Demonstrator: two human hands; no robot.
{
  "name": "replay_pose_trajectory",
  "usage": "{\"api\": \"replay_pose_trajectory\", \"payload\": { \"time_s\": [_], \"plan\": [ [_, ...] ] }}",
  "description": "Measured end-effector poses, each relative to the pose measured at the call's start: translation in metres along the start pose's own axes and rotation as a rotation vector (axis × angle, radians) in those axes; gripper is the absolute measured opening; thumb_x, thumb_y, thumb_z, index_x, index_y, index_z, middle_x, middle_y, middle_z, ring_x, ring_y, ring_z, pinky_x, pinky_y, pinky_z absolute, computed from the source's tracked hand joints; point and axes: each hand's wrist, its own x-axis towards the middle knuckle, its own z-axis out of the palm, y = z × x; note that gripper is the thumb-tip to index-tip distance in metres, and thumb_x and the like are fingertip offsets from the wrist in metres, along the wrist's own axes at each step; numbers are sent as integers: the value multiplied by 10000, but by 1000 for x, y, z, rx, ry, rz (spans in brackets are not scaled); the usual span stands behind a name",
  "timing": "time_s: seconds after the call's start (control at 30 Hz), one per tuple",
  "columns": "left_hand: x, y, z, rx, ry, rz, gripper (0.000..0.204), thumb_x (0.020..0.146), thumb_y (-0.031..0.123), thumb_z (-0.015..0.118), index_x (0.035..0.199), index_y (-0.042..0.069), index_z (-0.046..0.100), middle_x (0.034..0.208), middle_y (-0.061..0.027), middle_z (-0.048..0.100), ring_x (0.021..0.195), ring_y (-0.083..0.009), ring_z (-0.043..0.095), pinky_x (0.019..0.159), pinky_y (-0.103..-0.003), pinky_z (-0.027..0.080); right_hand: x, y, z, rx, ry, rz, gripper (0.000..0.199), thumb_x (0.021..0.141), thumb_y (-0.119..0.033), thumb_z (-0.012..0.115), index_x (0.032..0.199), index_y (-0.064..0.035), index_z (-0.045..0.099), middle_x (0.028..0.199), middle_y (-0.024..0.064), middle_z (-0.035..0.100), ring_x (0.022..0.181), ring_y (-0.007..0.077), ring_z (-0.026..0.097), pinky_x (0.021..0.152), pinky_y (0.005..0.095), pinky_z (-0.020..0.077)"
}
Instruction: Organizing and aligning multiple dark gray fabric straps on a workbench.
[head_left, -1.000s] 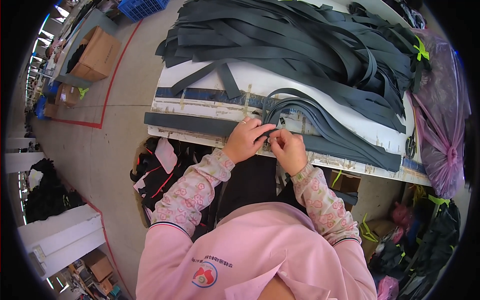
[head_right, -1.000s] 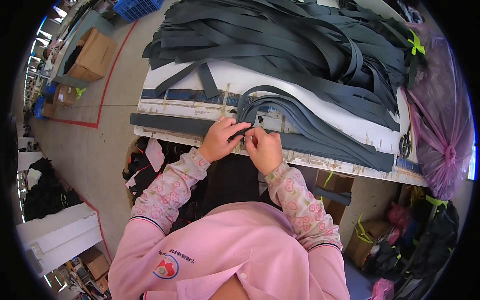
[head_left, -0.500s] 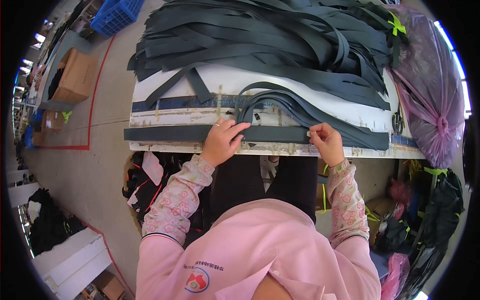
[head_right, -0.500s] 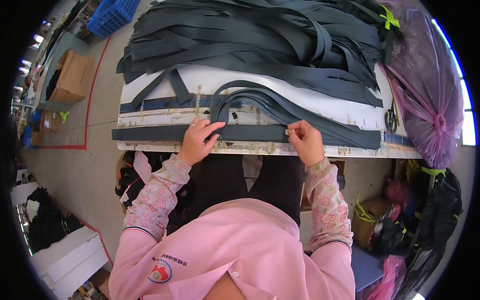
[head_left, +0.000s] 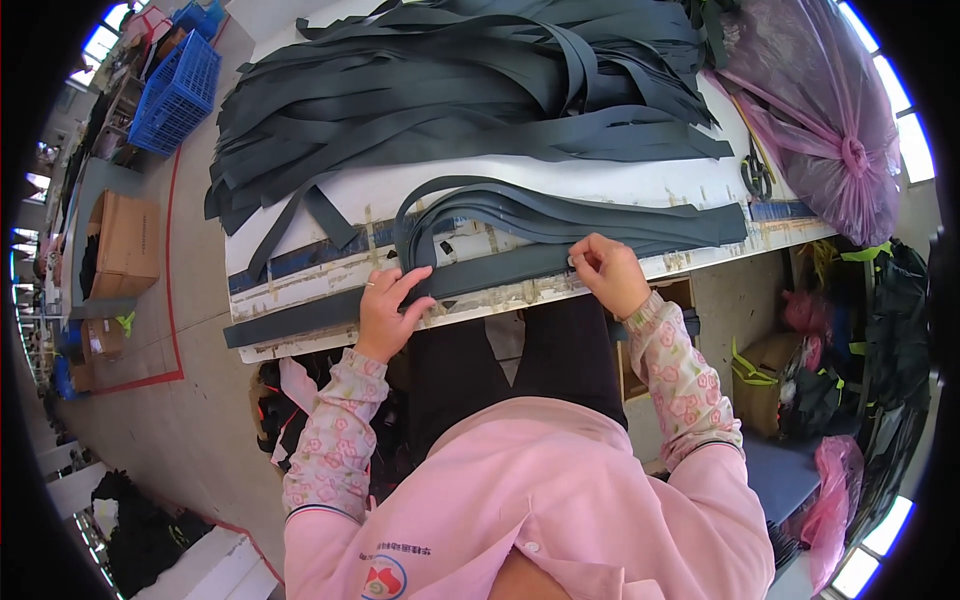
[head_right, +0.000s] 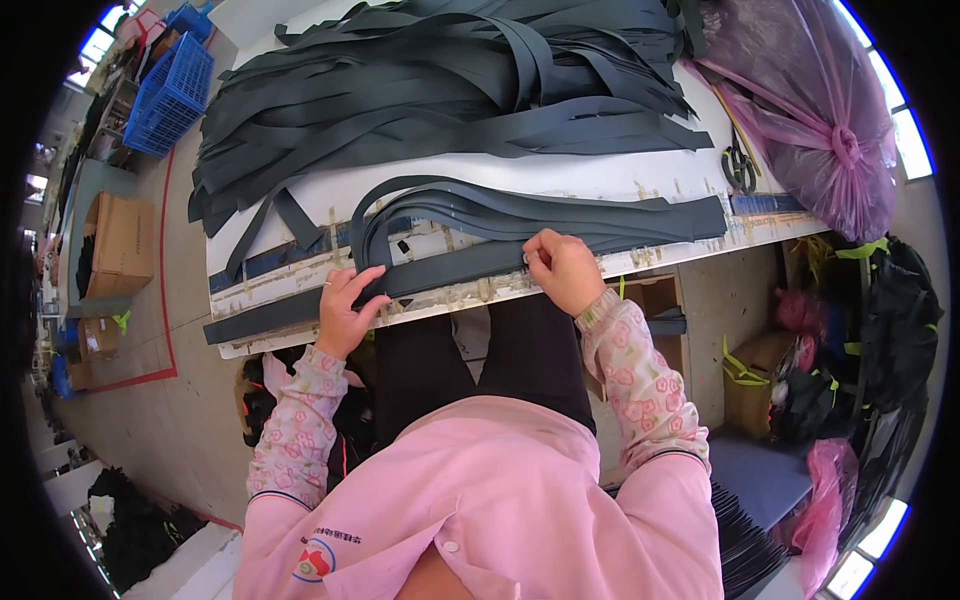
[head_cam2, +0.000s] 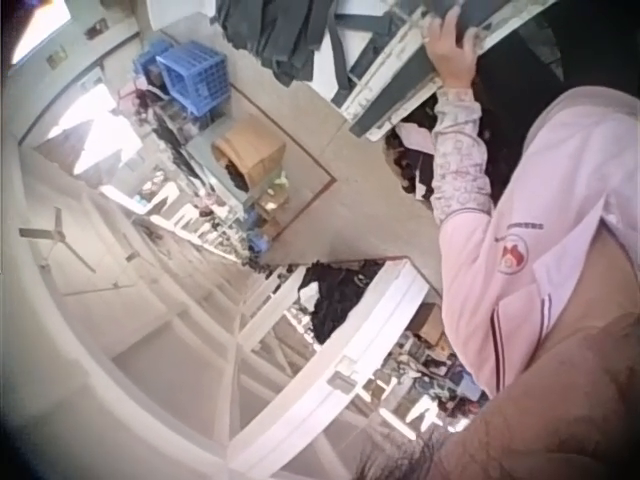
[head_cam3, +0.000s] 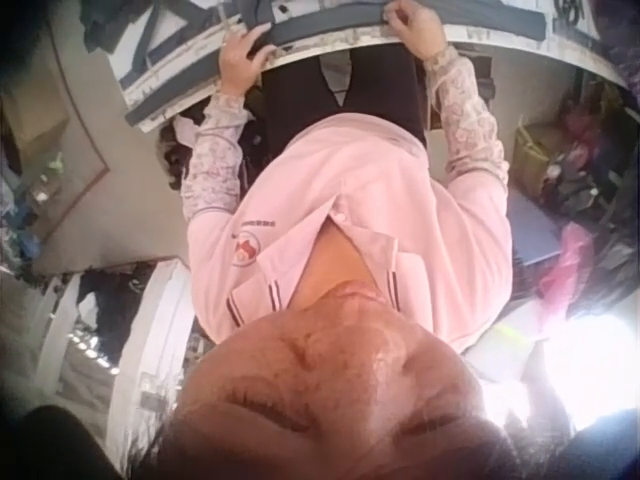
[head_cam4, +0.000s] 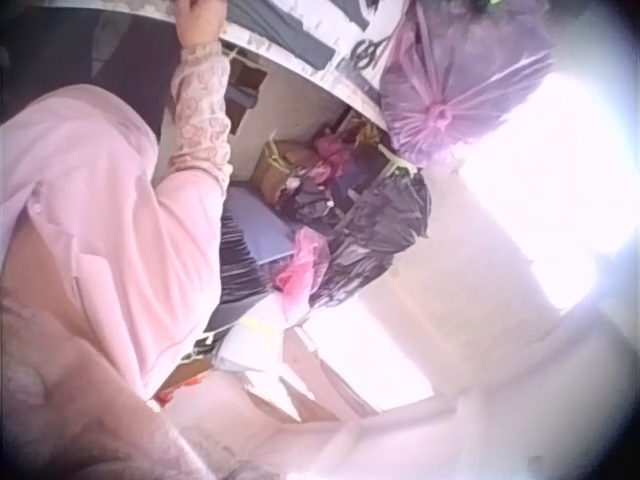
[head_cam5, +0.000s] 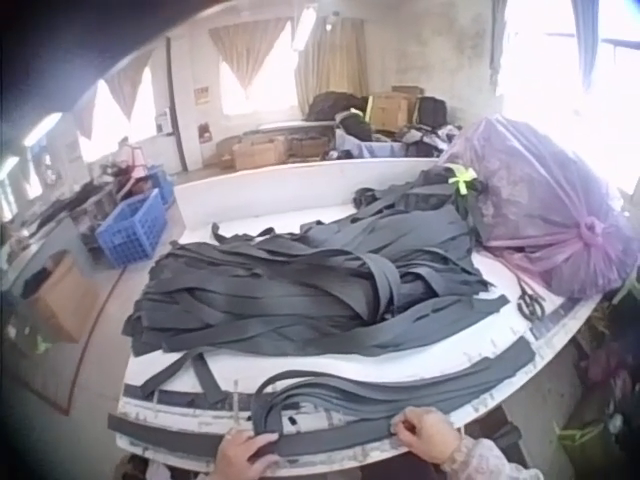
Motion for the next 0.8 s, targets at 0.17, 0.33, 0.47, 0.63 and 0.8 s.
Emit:
{"api": "replay_pose_trajectory", "payload": {
  "time_s": [0.17, 0.33, 0.47, 0.63, 0.8],
  "plan": [
    [1, 0, 1, 8, 5, 7, 434, 745, 176, 812, 1164, 131, 710, 872, -76, 539, 824, -287, 506, 730, -386, 449, 0, -2, 1, -30, -5, 14, 92, 851, -92, 665, 886, -8, 653, 672, 139, 633, 611, 285, 626, 596, 385, 492],
    [2, 0, 1, 10, 18, 14, 426, 742, 167, 815, 1154, 127, 713, 875, -75, 544, 824, -285, 510, 724, -385, 450, 2, 3, 1, -57, -21, -30, 90, 847, -83, 663, 900, -12, 662, 690, 140, 651, 619, 282, 644, 608, 375, 510],
    [3, 2, 2, 20, 18, 28, 398, 754, 133, 805, 1143, 124, 718, 879, -77, 553, 820, -287, 516, 720, -384, 452, 1, -23, -11, 162, 67, 79, 113, 848, -83, 662, 938, -16, 674, 674, 102, 647, 611, 201, 638, 611, 335, 510],
    [3, 4, 3, 42, 49, 50, 379, 791, 60, 745, 1161, 139, 720, 865, -76, 549, 806, -286, 520, 711, -383, 448, -12, -52, 42, 222, -361, -19, 249, 857, -104, 661, 1082, 2, 670, 715, 75, 665, 656, 137, 627, 626, 306, 507],
    [-2, 0, 5, 69, 39, 30, 420, 818, 25, 686, 1206, 181, 727, 869, -65, 556, 792, -274, 514, 714, -373, 444, 19, -75, 88, 92, -229, -136, 450, 860, -141, 646, 1294, -35, 590, 719, 122, 667, 662, 240, 671, 657, 362, 520]
  ]
}}
